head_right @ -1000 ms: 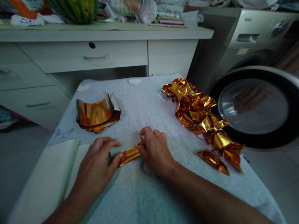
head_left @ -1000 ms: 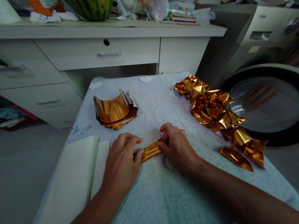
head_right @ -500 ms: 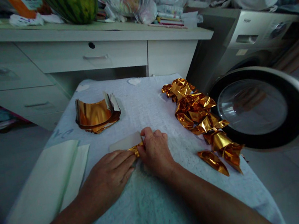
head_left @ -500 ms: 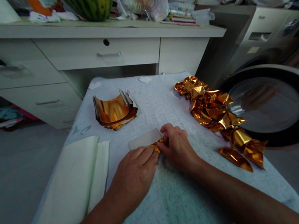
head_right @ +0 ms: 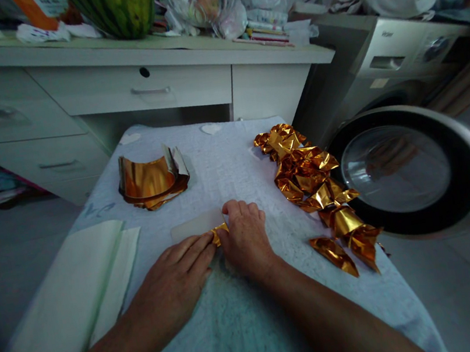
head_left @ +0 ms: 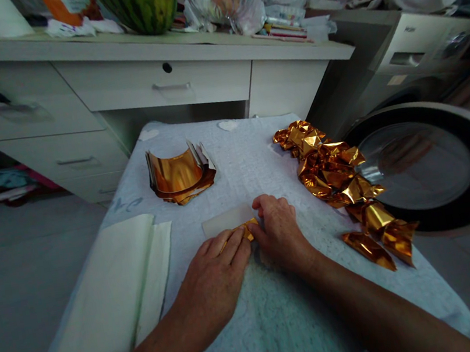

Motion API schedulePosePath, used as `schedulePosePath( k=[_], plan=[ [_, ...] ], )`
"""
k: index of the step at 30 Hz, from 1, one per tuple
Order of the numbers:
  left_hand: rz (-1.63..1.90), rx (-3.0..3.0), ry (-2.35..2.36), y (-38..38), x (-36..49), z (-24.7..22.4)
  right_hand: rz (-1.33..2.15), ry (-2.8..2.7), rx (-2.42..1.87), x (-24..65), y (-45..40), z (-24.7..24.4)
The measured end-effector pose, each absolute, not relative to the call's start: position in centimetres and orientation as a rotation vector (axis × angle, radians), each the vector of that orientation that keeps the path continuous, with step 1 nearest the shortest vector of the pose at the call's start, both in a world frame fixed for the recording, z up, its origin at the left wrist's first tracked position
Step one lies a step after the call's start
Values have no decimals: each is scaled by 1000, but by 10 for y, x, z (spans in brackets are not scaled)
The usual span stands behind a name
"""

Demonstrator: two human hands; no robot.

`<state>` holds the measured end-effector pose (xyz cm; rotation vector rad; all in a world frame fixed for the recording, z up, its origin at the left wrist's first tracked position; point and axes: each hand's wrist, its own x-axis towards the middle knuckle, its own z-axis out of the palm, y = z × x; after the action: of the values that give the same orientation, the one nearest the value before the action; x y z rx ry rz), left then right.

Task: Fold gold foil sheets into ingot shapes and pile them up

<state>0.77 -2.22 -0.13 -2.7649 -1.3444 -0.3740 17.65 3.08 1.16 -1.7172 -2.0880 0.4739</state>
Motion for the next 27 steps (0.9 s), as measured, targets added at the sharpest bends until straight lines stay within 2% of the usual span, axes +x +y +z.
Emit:
schedulePosePath(
  k=[13, 20, 23, 27],
  plan=[
    [-349, -2762, -1304, -22, 8, 2, 484, -2098, -1702, 177, 31, 11],
    [-323, -2754, -1307, -22, 9, 4, 659, -2100, -1314, 179, 29, 20],
    [-319, -2761, -1324, -22, 9, 5, 749, -2131, -1314, 177, 29, 20],
    [-331, -2784, -1342, -21, 8, 5, 684, -2184, -1349, 176, 29, 17]
  ],
)
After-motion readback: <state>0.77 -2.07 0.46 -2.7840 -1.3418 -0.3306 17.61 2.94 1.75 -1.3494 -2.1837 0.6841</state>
